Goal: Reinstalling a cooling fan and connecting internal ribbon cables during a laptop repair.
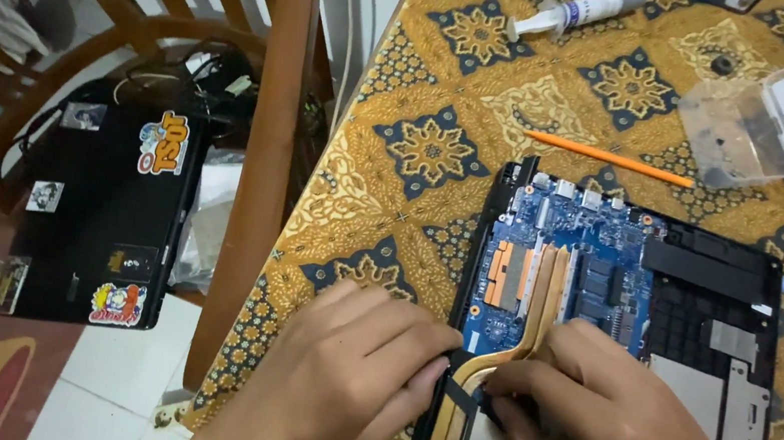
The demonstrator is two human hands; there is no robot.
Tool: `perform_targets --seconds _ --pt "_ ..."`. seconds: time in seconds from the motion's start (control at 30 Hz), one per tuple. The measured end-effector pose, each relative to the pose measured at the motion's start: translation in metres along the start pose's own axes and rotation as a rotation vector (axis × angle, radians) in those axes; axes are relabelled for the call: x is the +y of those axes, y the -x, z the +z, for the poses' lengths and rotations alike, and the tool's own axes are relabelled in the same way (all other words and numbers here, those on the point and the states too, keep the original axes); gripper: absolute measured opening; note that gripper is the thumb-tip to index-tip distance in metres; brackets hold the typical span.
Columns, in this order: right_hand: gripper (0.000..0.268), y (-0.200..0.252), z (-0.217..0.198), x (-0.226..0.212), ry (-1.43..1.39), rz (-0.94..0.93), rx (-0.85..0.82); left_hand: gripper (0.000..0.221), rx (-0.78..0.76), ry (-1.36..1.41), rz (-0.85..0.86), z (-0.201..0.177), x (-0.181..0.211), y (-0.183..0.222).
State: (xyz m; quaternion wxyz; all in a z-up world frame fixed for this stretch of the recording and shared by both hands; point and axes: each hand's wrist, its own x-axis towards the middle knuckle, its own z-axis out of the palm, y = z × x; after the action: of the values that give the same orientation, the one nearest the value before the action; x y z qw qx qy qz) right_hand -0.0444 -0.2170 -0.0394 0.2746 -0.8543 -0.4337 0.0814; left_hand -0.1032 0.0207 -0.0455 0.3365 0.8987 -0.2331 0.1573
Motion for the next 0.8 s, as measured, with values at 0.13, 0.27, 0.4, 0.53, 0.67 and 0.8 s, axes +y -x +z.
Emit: perform_targets --seconds 0.13,0.27,0.4,0.53,0.67,0.8 --pt "0.006 -0.001 -0.003 0.006 0.022 -0.075 0.033 0.015 0.012 -0.02 0.016 0.002 -0.002 0.002" --pt "0.024 0.01 -0.025 0.017 0.051 0.086 -0.013 0.015 0.03 0.007 0.038 -0.002 0.001 0.003" --pt "0.025 0.038 -0.048 0.037 0.158 0.261 0.058 0.011 0.099 0.13 0.09 -0.006 0.016 0.004" --pt "0.029 0.099 -0.013 0.163 0.235 -0.276 -0.951 0.019 0.029 0.151 0.068 0.014 0.047 0.022" --pt "0.022 0.09 -0.017 0.053 -0.032 0.282 -0.264 0.01 -0.179 0.16 -0.591 0.037 0.078 0.03" --pt "0.063 0.086 0.002 0.023 0.183 -0.136 -0.101 0.013 -0.022 0.077 -0.624 0.041 0.084 0.033"
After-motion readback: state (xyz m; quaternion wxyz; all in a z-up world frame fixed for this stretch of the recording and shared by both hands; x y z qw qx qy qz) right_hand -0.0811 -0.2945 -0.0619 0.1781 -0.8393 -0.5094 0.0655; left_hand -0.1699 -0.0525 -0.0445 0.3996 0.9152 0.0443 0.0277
